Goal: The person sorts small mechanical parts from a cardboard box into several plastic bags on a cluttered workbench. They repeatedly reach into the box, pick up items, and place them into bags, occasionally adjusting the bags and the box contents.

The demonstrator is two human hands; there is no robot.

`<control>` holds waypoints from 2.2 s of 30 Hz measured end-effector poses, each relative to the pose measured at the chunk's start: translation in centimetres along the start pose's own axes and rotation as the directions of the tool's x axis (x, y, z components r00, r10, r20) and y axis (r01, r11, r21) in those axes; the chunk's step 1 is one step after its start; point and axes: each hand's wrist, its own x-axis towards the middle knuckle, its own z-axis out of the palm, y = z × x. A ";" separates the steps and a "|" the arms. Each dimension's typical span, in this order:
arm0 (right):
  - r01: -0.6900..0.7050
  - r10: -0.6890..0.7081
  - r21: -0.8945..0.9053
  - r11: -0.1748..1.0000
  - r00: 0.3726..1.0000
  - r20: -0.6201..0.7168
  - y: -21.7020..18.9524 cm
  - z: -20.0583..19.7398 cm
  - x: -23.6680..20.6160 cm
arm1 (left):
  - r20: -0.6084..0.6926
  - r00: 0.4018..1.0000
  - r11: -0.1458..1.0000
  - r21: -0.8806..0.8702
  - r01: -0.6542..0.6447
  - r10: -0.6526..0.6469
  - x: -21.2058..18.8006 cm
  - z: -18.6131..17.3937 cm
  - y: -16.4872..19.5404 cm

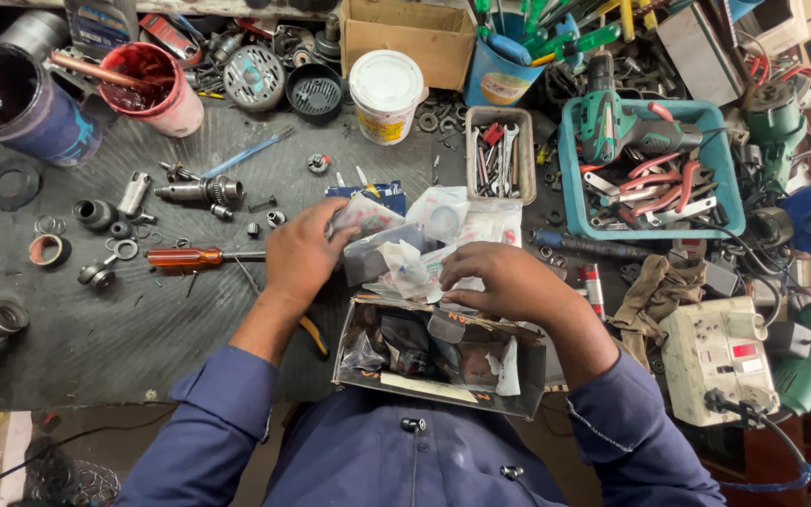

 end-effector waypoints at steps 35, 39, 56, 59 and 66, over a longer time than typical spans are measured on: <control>-0.227 0.213 -0.030 0.973 0.943 -0.255 -12.4 3.0 -5.5 | 0.179 0.969 0.976 -0.106 0.191 -0.170 -4.5 -4.3 -0.4; -0.314 0.307 -0.025 0.949 0.939 -0.159 -13.2 5.7 -2.7 | -0.005 0.993 0.987 0.107 -0.120 0.121 -5.6 -4.5 -2.0; -0.333 0.331 -0.004 0.943 0.939 -0.096 -12.6 8.1 0.9 | 0.056 0.960 0.935 -0.248 -0.253 0.274 -6.4 -12.9 -5.3; -0.269 0.324 0.194 0.944 0.869 -0.375 -13.4 8.0 -1.2 | 0.083 0.959 0.921 -0.312 -0.234 0.272 -6.3 -14.0 -5.3; -0.173 0.715 0.782 0.599 0.556 -0.424 -13.6 10.0 -3.2 | 0.092 0.915 0.808 -0.510 -0.296 0.393 -8.0 -14.4 0.1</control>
